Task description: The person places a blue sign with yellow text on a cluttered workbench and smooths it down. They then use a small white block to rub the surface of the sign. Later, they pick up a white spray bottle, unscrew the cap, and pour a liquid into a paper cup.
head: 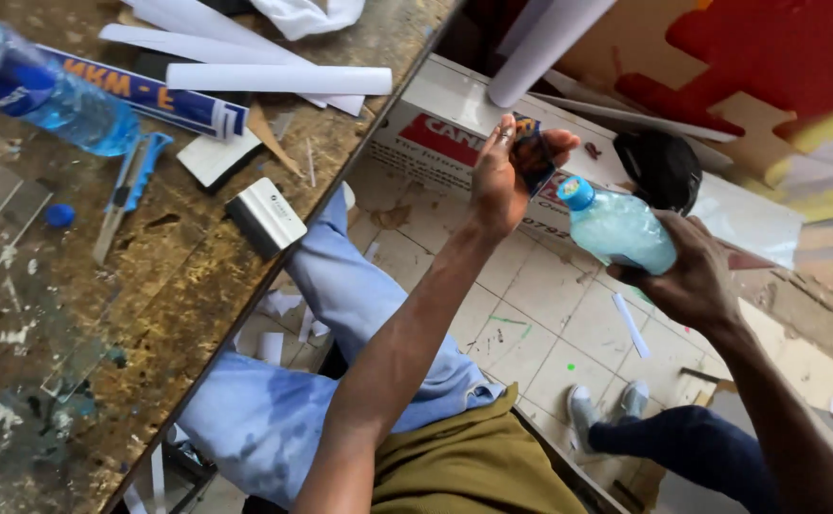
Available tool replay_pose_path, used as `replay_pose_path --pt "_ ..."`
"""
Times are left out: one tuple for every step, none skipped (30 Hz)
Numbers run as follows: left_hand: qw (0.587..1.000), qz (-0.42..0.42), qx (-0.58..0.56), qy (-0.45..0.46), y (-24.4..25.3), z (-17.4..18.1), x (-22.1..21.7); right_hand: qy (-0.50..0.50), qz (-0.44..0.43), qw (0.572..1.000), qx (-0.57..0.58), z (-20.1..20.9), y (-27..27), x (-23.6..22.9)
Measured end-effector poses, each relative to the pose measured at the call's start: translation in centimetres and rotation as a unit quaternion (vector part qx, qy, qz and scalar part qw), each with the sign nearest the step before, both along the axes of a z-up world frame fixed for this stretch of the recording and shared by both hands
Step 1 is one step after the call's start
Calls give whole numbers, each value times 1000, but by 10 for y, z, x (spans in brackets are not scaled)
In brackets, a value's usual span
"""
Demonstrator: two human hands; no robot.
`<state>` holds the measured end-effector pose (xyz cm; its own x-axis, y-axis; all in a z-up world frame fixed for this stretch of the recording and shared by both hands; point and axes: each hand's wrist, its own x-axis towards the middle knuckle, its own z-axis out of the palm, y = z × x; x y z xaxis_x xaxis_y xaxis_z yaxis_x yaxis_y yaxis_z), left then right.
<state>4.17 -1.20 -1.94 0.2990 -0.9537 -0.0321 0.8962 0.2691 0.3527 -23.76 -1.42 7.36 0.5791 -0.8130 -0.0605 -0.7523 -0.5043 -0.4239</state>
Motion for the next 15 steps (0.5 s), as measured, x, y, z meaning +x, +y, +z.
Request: replay_pose_path --pt "1000 3 -2 0 6 10 12 0 3 1000 -2 0 -3 11" --pt "1000 3 5 -6 12 20 23 -34 25 999 13 0 -5 21" --pt "1000 5 12 -10 18 30 34 -68 49 996 27 0 -9 31" --pt "1000 10 9 -9 17 39 40 -66 55 996 24 9 -8 45" --pt "999 27 -38 -10 15 48 46 -118 34 989 76 17 -7 59" --pt "995 45 -84 -11 14 57 53 -168 14 977 128 26 -5 73" --pt "995 48 -85 -10 9 65 51 -167 18 977 128 31 -5 83" --pt "996 53 -58 -40 4 73 49 -238 50 966 90 37 -5 94" --pt "995 60 -33 -71 -3 82 50 -309 85 946 50 44 -8 106" --pt "995 66 -37 -72 -16 73 41 -309 92 945 48 44 -6 107" --pt "992 63 44 -99 -31 64 39 -344 55 936 44 44 -6 113" --pt "982 60 126 -125 -46 56 37 -379 19 924 42 44 -7 119" --pt "981 75 129 -127 -48 64 45 -382 33 922 49 44 -6 126" --pt "966 6 125 -226 -50 71 54 -431 33 900 53 45 -4 133" --pt "939 -62 130 -313 -46 74 61 -472 34 878 68 45 0 139"
